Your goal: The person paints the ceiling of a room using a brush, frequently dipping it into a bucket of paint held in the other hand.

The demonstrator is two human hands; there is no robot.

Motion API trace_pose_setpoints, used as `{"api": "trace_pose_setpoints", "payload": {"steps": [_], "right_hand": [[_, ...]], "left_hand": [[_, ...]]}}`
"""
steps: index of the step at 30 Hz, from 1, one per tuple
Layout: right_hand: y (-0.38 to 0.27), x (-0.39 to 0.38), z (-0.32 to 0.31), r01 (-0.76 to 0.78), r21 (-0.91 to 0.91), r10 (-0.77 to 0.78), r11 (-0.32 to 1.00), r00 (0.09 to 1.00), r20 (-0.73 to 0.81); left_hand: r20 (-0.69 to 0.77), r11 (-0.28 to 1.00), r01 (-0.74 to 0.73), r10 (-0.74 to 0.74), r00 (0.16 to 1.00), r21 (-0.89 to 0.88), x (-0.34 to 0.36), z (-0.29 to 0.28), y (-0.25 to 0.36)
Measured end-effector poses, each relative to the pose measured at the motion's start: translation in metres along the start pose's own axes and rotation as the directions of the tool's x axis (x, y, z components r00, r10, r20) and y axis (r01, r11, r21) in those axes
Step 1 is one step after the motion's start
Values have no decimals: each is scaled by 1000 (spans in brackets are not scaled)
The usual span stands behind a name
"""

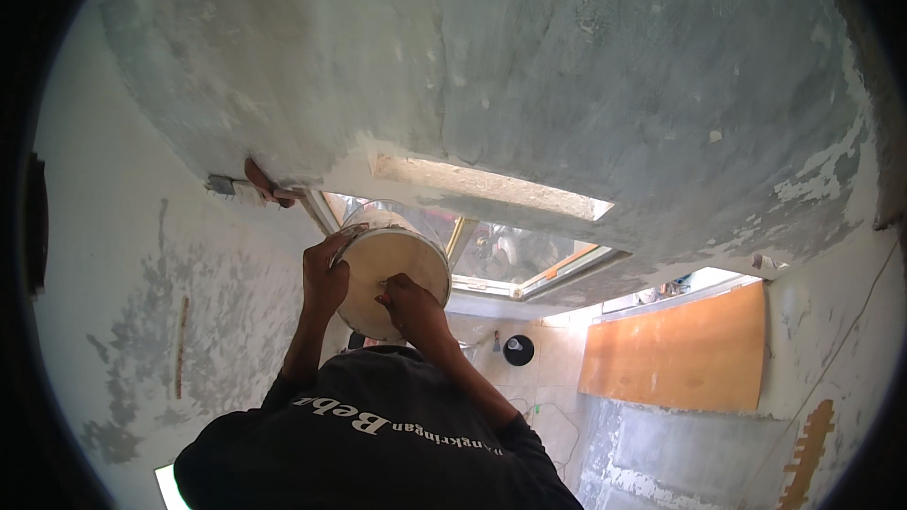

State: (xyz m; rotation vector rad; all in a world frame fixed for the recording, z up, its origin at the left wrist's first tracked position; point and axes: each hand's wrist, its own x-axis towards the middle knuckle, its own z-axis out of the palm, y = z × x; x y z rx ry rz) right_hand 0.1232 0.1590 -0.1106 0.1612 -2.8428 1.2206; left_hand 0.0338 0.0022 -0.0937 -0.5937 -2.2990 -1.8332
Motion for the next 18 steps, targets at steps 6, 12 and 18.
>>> {"api": "trace_pose_setpoints", "payload": {"steps": [6,12,18], "right_hand": [[-2,5,-4,59,21,-58,998,997,-44],[1,7,-4,34,65,-30,997,998,-57],[7,14,3,68,131,-52,989,991,-122]], "left_hand": [[-23,998,44,-45,999,-53,1,2,3],[-18,997,-47,48,999,66,1,2,8],[-1,1000,17,-17,1000,19,5,2,7]]}}
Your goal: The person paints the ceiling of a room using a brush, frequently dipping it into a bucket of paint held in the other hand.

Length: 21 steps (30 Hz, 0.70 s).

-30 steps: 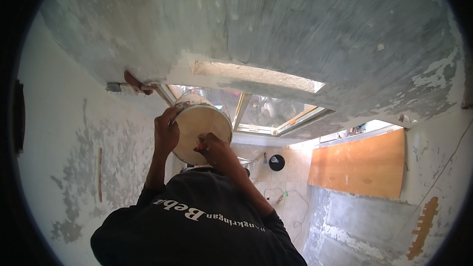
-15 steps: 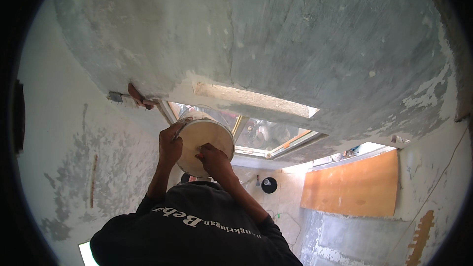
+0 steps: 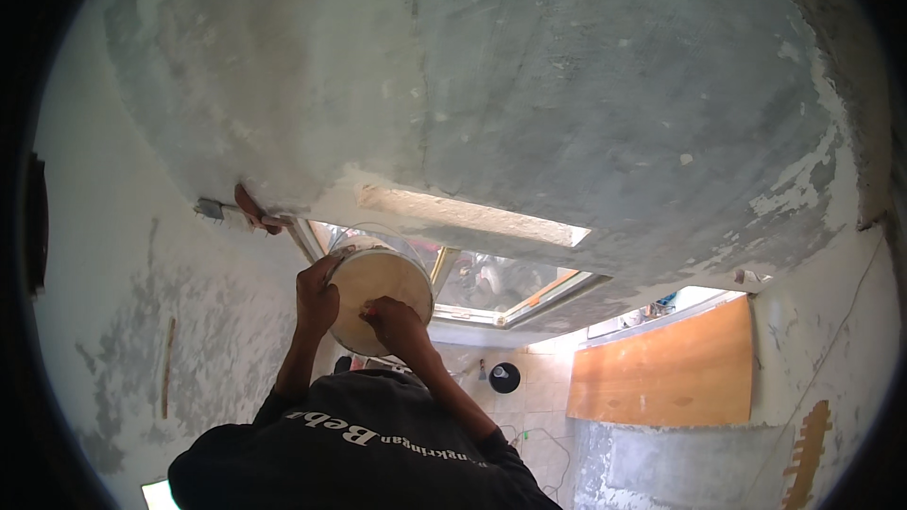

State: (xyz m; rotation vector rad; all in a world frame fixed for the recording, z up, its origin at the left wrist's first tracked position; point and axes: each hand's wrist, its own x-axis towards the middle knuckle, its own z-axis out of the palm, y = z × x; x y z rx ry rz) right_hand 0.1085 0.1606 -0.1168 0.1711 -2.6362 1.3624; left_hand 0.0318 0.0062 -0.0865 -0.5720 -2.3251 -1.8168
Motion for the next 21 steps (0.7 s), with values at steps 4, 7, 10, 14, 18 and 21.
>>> {"api": "trace_pose_setpoints", "payload": {"steps": [4,7,10,14,18,21], "right_hand": [[-2,-2,-1,-15,45,15,999,1000,-5],[-1,-2,1,22,18,-22,1000,999,-26],[-8,1,-1,50,49,-48,998,997,-60],[-24,10,-5,20,265,12,964,993,-118],[-20,11,-3,-6,216,32,976,993,-116],[-21,12,-2,-38,225,58,974,995,-82]], "left_hand": [[-46,997,-73,74,996,26,-5,4,-20],[-81,1000,-16,14,997,-27,-5,4,-22],[-82,998,-26,22,996,-54,-6,5,-22],[-97,994,-10,-1,995,-107,-6,6,-18],[-126,996,-27,16,992,-86,-5,5,-11],[-125,998,-4,-4,992,-62,-5,2,-8]]}}
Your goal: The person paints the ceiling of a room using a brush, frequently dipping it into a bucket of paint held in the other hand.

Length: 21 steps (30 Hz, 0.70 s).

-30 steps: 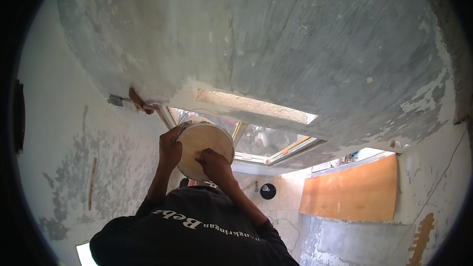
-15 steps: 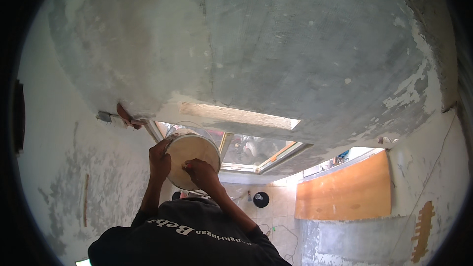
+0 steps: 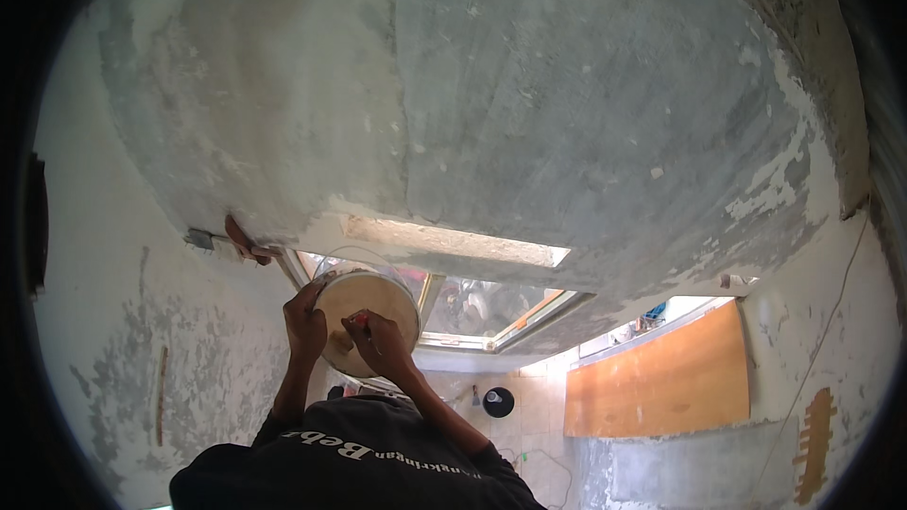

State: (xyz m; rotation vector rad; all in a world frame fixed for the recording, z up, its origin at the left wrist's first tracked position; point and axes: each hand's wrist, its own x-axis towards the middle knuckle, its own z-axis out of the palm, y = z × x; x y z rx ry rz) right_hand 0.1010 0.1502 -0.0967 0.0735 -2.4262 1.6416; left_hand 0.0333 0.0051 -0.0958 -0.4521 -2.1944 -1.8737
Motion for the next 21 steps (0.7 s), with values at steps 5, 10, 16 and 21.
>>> {"api": "trace_pose_setpoints", "payload": {"steps": [5,10,16,21], "right_hand": [[0,5,-2,-98,25,95,995,991,95],[-1,11,-18,-22,199,25,980,1000,-10],[-3,16,-18,-121,194,113,974,992,52],[-16,17,-22,-96,167,73,981,988,137]], "left_hand": [[-62,995,-97,96,993,-6,-2,1,-10],[-15,990,-61,59,998,-131,7,-4,1],[-97,993,-46,36,995,-105,9,-1,-7],[-104,995,-44,35,994,-88,9,-11,5]]}}
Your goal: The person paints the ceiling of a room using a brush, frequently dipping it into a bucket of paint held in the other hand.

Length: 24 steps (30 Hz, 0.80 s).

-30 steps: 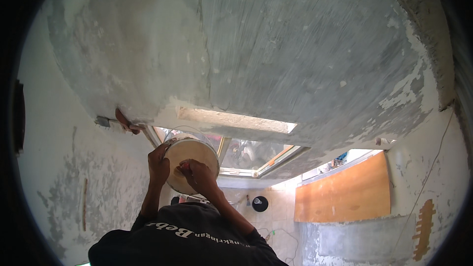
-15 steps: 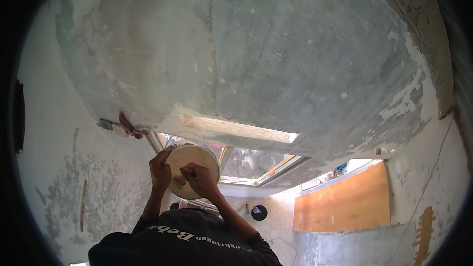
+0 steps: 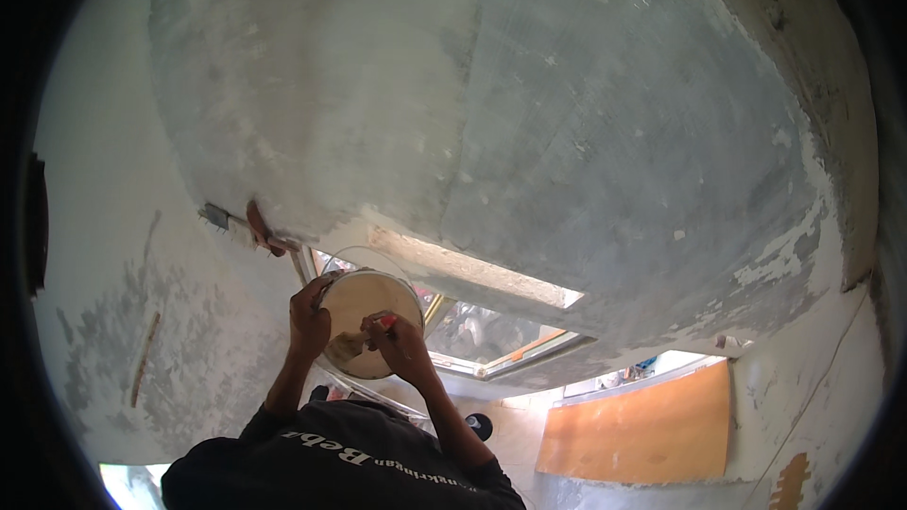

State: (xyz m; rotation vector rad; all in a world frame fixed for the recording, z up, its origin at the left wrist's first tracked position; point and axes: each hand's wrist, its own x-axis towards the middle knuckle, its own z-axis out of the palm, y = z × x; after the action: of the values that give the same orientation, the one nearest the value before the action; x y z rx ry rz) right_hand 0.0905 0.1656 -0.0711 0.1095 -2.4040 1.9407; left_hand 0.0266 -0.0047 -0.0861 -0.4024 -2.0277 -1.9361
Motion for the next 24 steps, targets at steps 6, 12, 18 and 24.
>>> {"api": "trace_pose_setpoints", "payload": {"steps": [6,12,18,24], "right_hand": [[-21,10,-31,412,-271,-441,870,896,-54],[-35,26,-35,793,-455,-838,405,521,163],[-2,30,-31,896,-283,-934,343,292,-206],[-32,24,-20,877,-204,-874,435,356,-332]], "left_hand": [[67,976,106,-95,993,-189,13,-20,21],[107,818,249,-226,968,-519,25,-41,39],[2,890,26,-28,1000,-455,29,-34,60],[-200,941,-195,142,969,-275,25,-31,65]]}}
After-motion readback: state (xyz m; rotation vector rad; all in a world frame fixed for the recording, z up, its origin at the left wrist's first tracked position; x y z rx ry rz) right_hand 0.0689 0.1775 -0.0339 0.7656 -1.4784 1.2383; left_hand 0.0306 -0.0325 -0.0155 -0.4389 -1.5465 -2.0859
